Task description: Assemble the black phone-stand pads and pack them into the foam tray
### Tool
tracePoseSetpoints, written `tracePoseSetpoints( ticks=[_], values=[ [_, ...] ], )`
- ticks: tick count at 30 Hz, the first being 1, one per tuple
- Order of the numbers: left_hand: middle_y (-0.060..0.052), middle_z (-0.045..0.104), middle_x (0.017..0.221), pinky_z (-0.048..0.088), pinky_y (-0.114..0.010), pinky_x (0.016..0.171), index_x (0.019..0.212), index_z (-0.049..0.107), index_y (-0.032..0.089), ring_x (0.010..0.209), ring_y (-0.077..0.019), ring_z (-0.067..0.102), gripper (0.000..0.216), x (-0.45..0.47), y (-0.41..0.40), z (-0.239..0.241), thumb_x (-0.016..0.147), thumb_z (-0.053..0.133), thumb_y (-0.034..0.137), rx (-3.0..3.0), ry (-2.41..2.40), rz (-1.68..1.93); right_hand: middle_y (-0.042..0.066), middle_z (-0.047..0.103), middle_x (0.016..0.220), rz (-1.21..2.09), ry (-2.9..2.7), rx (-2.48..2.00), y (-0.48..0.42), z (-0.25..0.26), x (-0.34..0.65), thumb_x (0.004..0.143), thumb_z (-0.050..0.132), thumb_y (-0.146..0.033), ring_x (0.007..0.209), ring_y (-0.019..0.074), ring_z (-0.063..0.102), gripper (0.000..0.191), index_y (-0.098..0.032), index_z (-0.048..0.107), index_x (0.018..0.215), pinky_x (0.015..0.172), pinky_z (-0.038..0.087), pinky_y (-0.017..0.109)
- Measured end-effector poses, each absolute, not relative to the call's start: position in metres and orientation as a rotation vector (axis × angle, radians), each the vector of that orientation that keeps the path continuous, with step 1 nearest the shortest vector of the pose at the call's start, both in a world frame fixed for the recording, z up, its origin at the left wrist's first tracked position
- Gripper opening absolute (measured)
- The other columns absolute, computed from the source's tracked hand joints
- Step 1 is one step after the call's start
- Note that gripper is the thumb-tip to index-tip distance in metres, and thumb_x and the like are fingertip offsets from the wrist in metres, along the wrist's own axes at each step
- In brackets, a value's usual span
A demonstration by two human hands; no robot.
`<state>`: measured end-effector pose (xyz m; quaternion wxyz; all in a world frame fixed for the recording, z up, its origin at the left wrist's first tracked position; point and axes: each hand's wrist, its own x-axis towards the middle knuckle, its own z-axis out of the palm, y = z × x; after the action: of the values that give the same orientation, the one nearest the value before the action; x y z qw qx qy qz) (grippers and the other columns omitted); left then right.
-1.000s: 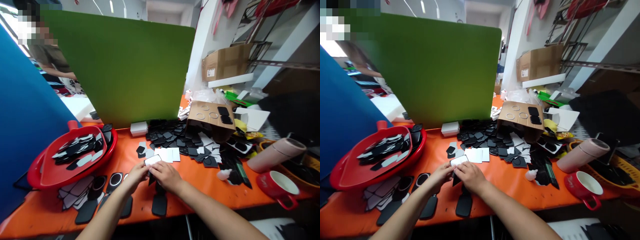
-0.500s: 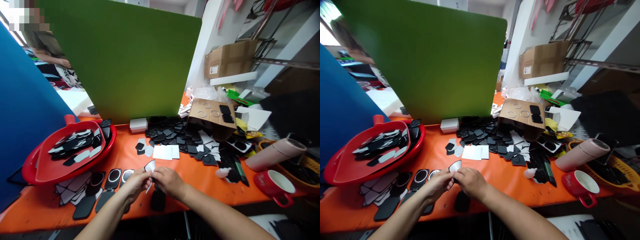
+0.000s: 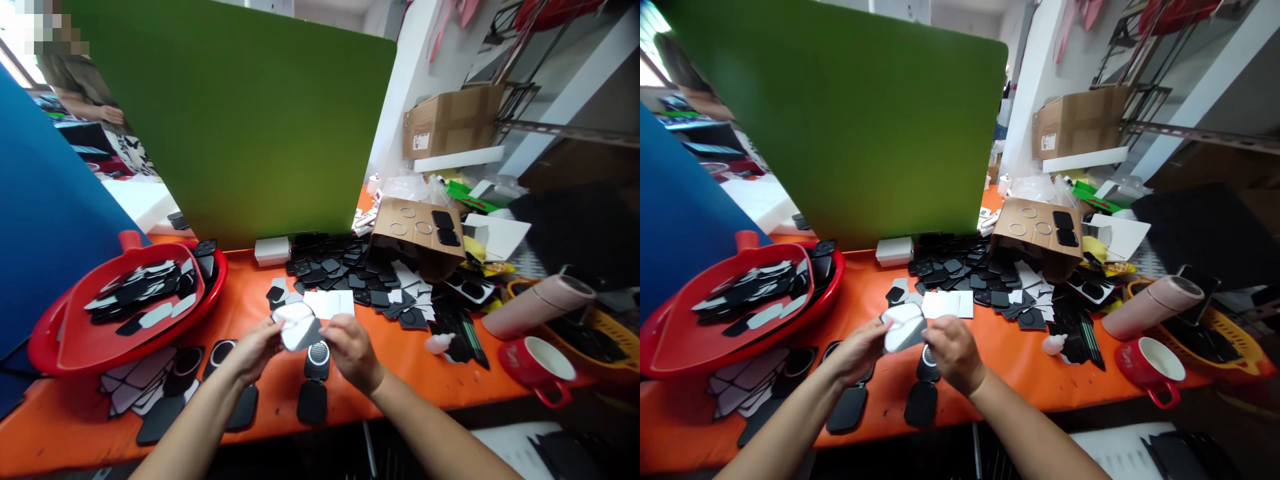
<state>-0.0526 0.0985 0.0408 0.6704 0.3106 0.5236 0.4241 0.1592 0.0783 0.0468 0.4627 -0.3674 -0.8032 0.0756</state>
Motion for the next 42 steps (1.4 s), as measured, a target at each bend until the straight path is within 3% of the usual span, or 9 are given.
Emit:
tracePoseSetpoints(
  ticks=[3,6,9,11,15,19,24,42],
  values=[
    [-0.004,0.063,0.077,0.045,-0.021,0.060,0.095,0.054,0.015,0.065,-0.0113,0.060,0.022,-0.081,0.121,0.029,0.078,0.053,0.029,0.640,1.399,1.161,0.006,0.053,0.093,0.205,-1.491,-1.171,0.084,0.051,0.187,0.082,0.048,-0.022,0.090,0.0179,0.052,0.012,-0.021,0.053,0.093,0.081,0.042,0.035],
    [-0.008,0.064,0.082,0.048,-0.023,0.066,0.106,0.047,0.014,0.072,-0.0122,0.062,0.028,-0.103,0.125,0.018,0.085,0.041,0.032,0.596,1.512,1.198,0.006,0.054,0.089,0.489,-1.212,-1.387,0.082,0.036,0.214,0.083,0.046,-0.035,0.082,0.0179,0.053,0.021,-0.019,0.049,0.096,0.074,0.044,0.035],
    [-0.012,0.065,0.085,0.050,-0.030,0.068,0.114,0.043,0.013,0.076,-0.0180,0.064,0.042,-0.103,0.100,0.011,0.080,0.051,0.037,0.621,1.586,1.152,0.004,0.055,0.080,0.853,-1.160,-1.475,0.069,0.004,0.225,0.078,0.050,-0.044,0.072,0.0168,0.054,0.030,-0.018,0.048,0.093,0.062,0.045,0.029],
    [-0.010,0.065,0.090,0.050,-0.036,0.072,0.115,0.046,0.018,0.080,-0.0215,0.063,0.048,-0.090,0.072,0.004,0.073,0.061,0.036,0.860,1.645,1.055,0.002,0.055,0.074,1.051,-1.138,-1.480,0.059,-0.016,0.222,0.074,0.054,-0.046,0.067,0.0159,0.054,0.032,-0.018,0.047,0.088,0.056,0.042,0.026],
    [-0.006,0.055,0.120,0.040,-0.044,0.092,0.110,0.056,0.030,0.109,-0.0268,0.050,0.038,-0.047,0.017,-0.021,0.072,0.060,0.032,2.026,1.348,0.560,-0.003,0.049,0.060,1.318,-1.148,-1.441,0.050,-0.037,0.201,0.072,0.056,-0.043,0.050,0.0106,0.047,0.028,-0.017,0.047,0.080,0.046,0.036,0.022],
    [-0.007,0.053,0.123,0.043,-0.043,0.091,0.116,0.053,0.027,0.112,-0.0261,0.049,0.037,-0.011,-0.003,-0.051,0.079,0.051,0.025,2.416,1.197,0.495,-0.001,0.054,0.066,1.332,-1.254,-1.403,0.062,-0.045,0.181,0.073,0.054,-0.038,0.057,0.0119,0.052,0.024,-0.017,0.049,0.082,0.051,0.041,0.023],
    [-0.007,0.049,0.126,0.045,-0.042,0.090,0.122,0.047,0.025,0.114,-0.0261,0.046,0.042,-0.002,-0.003,-0.065,0.081,0.049,0.031,2.493,1.222,0.517,0.001,0.059,0.079,1.309,-1.462,-1.339,0.075,-0.059,0.170,0.075,0.052,-0.031,0.072,0.0140,0.057,0.019,-0.017,0.051,0.087,0.064,0.046,0.026],
    [-0.004,0.050,0.126,0.041,-0.040,0.095,0.120,0.050,0.027,0.116,-0.0223,0.044,0.036,-0.006,-0.005,-0.061,0.084,0.044,0.025,2.408,1.172,0.577,0.000,0.058,0.077,1.317,-1.608,-1.363,0.083,-0.060,0.154,0.077,0.050,-0.027,0.069,0.0131,0.055,0.014,-0.017,0.052,0.087,0.062,0.044,0.025]
  ],
)
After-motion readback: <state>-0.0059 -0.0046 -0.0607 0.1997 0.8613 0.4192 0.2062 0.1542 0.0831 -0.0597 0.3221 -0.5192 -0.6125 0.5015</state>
